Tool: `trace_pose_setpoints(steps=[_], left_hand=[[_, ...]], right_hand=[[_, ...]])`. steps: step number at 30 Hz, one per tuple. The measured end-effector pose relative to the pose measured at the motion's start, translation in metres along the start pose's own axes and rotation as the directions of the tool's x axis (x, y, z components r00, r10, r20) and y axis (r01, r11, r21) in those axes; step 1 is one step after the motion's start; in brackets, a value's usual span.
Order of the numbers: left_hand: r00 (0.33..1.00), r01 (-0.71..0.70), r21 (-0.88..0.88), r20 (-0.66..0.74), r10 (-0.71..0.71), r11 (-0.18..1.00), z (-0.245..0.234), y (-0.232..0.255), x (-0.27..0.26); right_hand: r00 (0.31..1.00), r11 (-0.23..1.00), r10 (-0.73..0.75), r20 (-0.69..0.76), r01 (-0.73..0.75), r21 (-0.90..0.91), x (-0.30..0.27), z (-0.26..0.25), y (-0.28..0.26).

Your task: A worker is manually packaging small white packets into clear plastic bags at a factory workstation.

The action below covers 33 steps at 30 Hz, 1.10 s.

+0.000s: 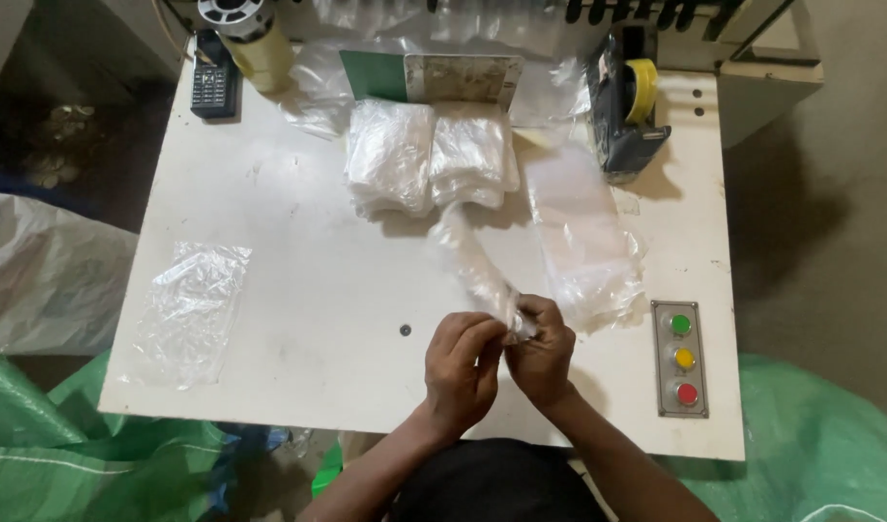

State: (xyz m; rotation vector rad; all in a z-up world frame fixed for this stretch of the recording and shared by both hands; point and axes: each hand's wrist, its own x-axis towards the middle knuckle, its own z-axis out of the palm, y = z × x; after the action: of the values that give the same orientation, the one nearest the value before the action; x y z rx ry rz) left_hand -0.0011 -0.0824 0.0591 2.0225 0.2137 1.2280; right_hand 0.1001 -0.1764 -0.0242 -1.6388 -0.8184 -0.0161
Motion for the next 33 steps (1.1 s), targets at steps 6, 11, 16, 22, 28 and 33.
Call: trace_pose_setpoints(steps=[6, 11, 16, 22, 28, 33], left_hand=[[0.976, -0.171, 0.113, 0.152, 0.153, 0.979, -0.004, 0.003, -0.01], [0.991, -0.074, 0.056, 0.12, 0.067, 0.996, -0.001, -0.005, -0.021], [0.934, -0.054, 0.049, 0.355, 0.034, 0.997, -0.033, -0.028, -0.026], [0.815, 0.016, 0.42, 0.52, -0.255, 0.907, -0.074, -0.07, -0.054], [0.862, 0.169, 0.357, 0.398, -0.314, 0.918, -0.082, -0.068, -0.052], [0.795, -0.071, 0.761, 0.433, -0.424, 0.644, -0.089, -0.116, -0.062]], right_hand=[[0.589, 0.33, 0.611, 0.529, -0.797, 0.507, 0.031, -0.007, -0.004], [0.502, -0.215, 0.498, 0.707, -0.719, 0.661, 0.016, 0.002, 0.003], [0.405, -0.28, 0.413, 0.816, -0.796, 0.537, 0.006, 0.022, 0.007], [0.256, -0.347, 0.237, 0.937, -0.879, 0.327, 0.032, 0.043, -0.008], [0.875, 0.878, 0.407, 0.263, -0.454, 0.151, 0.078, 0.054, -0.053], [0.615, 0.939, -0.021, 0.788, -0.258, 0.227, 0.037, 0.124, -0.091]])
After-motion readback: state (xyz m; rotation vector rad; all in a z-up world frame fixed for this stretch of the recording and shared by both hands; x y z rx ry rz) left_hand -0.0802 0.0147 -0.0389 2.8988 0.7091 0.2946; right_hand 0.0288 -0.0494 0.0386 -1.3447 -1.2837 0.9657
